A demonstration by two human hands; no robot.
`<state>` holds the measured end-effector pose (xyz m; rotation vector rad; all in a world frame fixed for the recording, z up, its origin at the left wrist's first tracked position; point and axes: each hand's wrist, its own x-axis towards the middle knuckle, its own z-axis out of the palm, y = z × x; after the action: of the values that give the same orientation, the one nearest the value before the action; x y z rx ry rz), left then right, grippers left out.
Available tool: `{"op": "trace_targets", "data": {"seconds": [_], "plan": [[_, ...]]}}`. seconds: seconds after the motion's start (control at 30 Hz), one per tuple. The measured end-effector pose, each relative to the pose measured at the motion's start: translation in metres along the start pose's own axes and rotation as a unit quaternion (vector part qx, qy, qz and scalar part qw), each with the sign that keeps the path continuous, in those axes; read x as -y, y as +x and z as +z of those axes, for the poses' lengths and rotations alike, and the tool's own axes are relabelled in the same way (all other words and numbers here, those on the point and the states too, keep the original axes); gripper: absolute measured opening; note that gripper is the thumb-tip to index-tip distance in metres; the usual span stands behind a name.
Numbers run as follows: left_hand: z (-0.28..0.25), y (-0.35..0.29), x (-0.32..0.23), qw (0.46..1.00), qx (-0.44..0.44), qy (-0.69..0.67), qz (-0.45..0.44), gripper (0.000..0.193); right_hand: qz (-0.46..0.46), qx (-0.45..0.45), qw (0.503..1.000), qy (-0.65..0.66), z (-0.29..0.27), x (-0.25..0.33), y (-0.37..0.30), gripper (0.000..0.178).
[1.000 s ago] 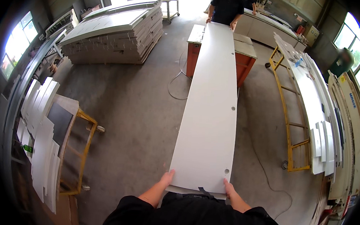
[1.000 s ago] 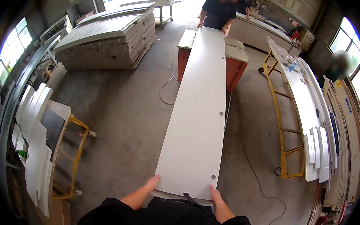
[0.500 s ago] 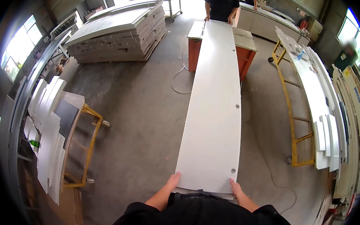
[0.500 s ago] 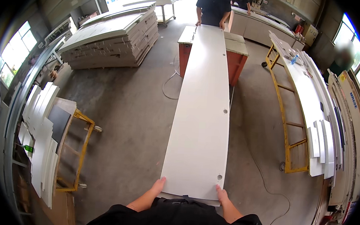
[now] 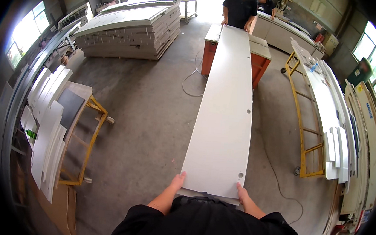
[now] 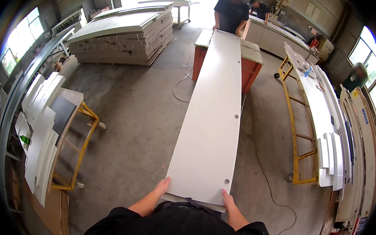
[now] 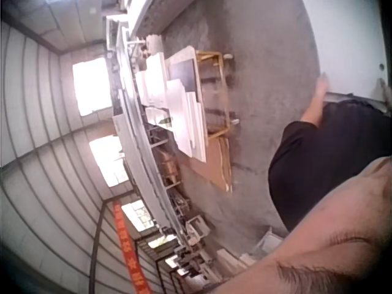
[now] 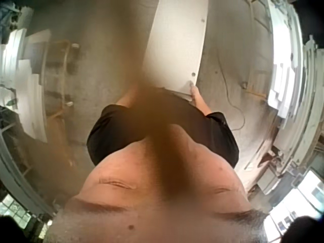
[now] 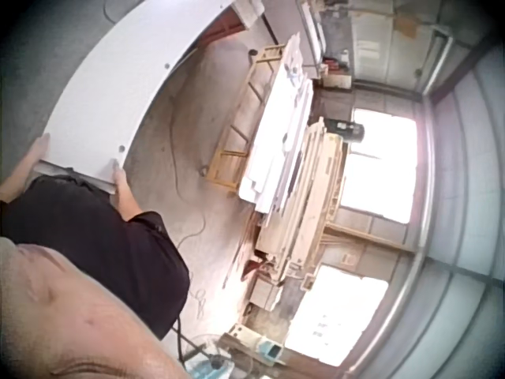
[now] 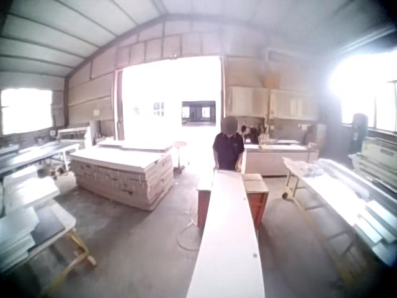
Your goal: The person moves a large cardboard sheet on the floor and then handles white rectangular panels in a workshop. They lift a panel from a stack, place it on a workbench, and later lift another panel with a coworker to position it on a table.
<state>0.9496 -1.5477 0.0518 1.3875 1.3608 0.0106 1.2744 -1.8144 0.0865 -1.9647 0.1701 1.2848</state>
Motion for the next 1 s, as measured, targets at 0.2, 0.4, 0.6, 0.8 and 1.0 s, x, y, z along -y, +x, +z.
{"op": "trace_targets", "data": {"seconds": [0.2, 0.4, 0.6, 0.8, 1.0], "plan": [[0.003, 0.013, 0.009, 0.982, 0.049, -0.175, -0.06, 0.083, -0.025, -0.005, 1.0, 0.002, 0.002, -0.009, 0.005, 0.077], [-0.009, 0.004, -0.007, 0.966, 0.07, -0.194, -0.153, 0.07, -0.058, 0.015, 0.997, 0.056, 0.003, -0.017, 0.006, 0.083], [-0.011, -0.017, -0.023, 0.963, 0.077, -0.201, -0.161, 0.066, -0.051, 0.018, 0.997, 0.055, -0.002, -0.015, 0.003, 0.081], [-0.016, 0.003, -0.007, 0.952, 0.106, -0.25, -0.139, 0.066, -0.034, 0.04, 0.998, 0.042, 0.003, -0.007, 0.01, 0.075], [-0.018, -0.043, -0.07, 0.964, 0.11, -0.213, -0.115, 0.07, -0.018, 0.035, 0.998, 0.049, -0.013, -0.021, 0.031, 0.075]]}}
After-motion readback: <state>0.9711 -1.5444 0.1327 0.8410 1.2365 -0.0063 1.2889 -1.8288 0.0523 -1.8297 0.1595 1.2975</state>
